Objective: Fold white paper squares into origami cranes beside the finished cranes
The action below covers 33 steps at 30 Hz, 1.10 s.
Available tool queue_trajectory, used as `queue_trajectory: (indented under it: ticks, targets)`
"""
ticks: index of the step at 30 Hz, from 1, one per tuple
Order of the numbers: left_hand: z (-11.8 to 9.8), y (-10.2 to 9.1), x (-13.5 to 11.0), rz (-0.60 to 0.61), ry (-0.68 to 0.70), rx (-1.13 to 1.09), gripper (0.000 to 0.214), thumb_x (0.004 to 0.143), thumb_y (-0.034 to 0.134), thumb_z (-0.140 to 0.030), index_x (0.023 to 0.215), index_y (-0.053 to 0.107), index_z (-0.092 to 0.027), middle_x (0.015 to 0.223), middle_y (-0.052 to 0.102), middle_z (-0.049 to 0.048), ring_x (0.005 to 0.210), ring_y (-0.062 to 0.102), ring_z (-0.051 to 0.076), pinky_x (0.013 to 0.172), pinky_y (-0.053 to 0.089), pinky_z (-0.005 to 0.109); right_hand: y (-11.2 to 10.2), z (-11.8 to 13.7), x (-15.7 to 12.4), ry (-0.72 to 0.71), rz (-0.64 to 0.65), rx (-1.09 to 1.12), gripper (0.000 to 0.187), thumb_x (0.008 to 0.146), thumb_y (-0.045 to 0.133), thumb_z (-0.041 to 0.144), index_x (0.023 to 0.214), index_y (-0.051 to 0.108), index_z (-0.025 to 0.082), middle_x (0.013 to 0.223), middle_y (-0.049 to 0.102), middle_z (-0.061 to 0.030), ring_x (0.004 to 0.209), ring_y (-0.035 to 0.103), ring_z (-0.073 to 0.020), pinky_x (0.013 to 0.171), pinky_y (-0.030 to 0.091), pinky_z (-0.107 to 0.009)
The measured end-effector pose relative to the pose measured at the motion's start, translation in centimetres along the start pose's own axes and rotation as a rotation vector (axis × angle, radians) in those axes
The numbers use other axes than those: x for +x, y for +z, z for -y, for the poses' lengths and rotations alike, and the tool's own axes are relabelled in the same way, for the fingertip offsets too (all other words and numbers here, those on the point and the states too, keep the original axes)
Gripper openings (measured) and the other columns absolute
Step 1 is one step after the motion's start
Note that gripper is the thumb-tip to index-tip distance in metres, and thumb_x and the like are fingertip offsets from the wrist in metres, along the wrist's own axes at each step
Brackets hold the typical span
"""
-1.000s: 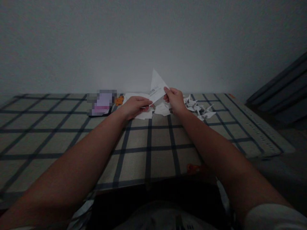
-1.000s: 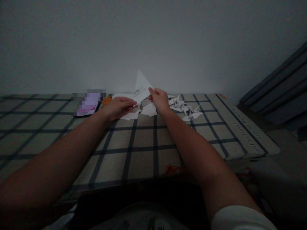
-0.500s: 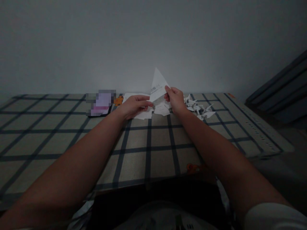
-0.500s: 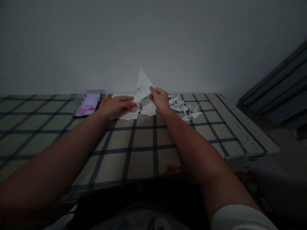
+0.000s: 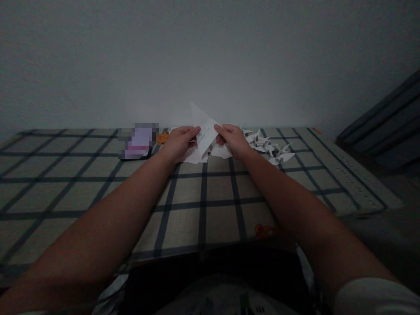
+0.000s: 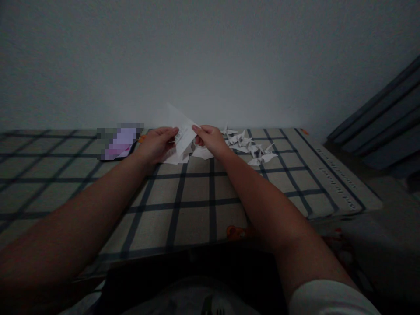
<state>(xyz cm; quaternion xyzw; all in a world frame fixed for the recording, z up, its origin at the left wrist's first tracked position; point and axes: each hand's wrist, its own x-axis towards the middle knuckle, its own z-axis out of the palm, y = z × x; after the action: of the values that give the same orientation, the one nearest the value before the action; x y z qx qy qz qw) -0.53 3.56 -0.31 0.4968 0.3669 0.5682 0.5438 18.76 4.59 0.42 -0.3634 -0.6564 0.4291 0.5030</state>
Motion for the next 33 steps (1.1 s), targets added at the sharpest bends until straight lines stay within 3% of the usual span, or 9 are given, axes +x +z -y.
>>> queue_trajectory:
  ticks: [5,13,18,22,25,30,33]
  targets:
    - [-0.06,-0.17,0.23,-0.051,0.014,-0.035,0.03,0.066,0.087,-0.038,0.071,0.068,-0.015,0.071,0.068,0.0011,0.062,0.06,0.01,0.059,0.048,0.021,-0.25,-0.7,0.52,-0.004,0.014,0.185,0.034,0.09,0.062,0.046,0.07,0.061,0.018,0.064,0.063,0.0016,0.051,0.049,-0.0061,0.051,0.039,-0.019]
    - [-0.07,-0.14,0.22,-0.045,-0.006,-0.013,0.026,0.072,0.082,-0.036,0.073,0.068,-0.015,0.07,0.066,0.0016,0.062,0.059,0.011,0.059,0.049,0.022,-0.43,-0.85,0.53,0.017,-0.03,0.142,0.029,0.089,0.061,0.041,0.074,0.065,0.017,0.071,0.067,-0.0003,0.052,0.048,-0.0058,0.051,0.04,-0.019]
    - [-0.13,0.03,0.33,-0.121,0.018,0.026,0.025,0.072,0.081,-0.027,0.092,0.07,-0.016,0.073,0.064,-0.0008,0.059,0.057,0.009,0.055,0.048,0.02,-0.39,-0.92,0.61,0.014,-0.029,0.174,0.029,0.085,0.065,0.044,0.074,0.063,0.018,0.066,0.062,0.0024,0.053,0.049,-0.0057,0.054,0.042,-0.019]
    - [0.08,-0.2,0.68,-0.188,0.02,0.034,0.034,0.07,0.08,-0.018,0.102,0.068,-0.016,0.077,0.068,0.0013,0.063,0.063,0.01,0.065,0.054,0.024,-0.26,-0.93,0.64,0.036,-0.022,0.191,0.032,0.08,0.071,0.05,0.077,0.061,0.02,0.06,0.055,0.0054,0.054,0.05,-0.0059,0.056,0.043,-0.019]
    - [0.15,-0.22,0.59,-0.125,0.019,0.028,0.029,0.07,0.082,-0.02,0.095,0.07,-0.013,0.083,0.071,0.0043,0.067,0.065,0.011,0.072,0.055,0.025,-0.07,-0.79,0.59,0.038,0.003,0.228,0.034,0.076,0.075,0.051,0.077,0.06,0.02,0.06,0.056,0.0058,0.053,0.051,-0.0059,0.055,0.043,-0.018]
    - [0.11,0.15,0.06,0.085,-0.055,-0.085,0.035,0.078,0.077,-0.046,0.092,0.073,-0.014,0.09,0.074,0.008,0.078,0.068,0.016,0.073,0.056,0.028,0.31,-0.38,0.26,0.064,0.081,0.233,0.037,0.076,0.076,0.053,0.078,0.06,0.02,0.064,0.06,0.0043,0.057,0.055,-0.0067,0.056,0.046,-0.018]
    - [0.23,0.39,-0.24,0.163,-0.095,-0.124,0.036,0.077,0.078,-0.048,0.089,0.072,-0.014,0.089,0.074,0.0078,0.079,0.069,0.016,0.075,0.056,0.029,0.51,-0.11,0.0,0.088,0.125,0.214,0.037,0.078,0.074,0.053,0.075,0.058,0.019,0.066,0.062,0.0034,0.059,0.058,-0.007,0.057,0.047,-0.018]
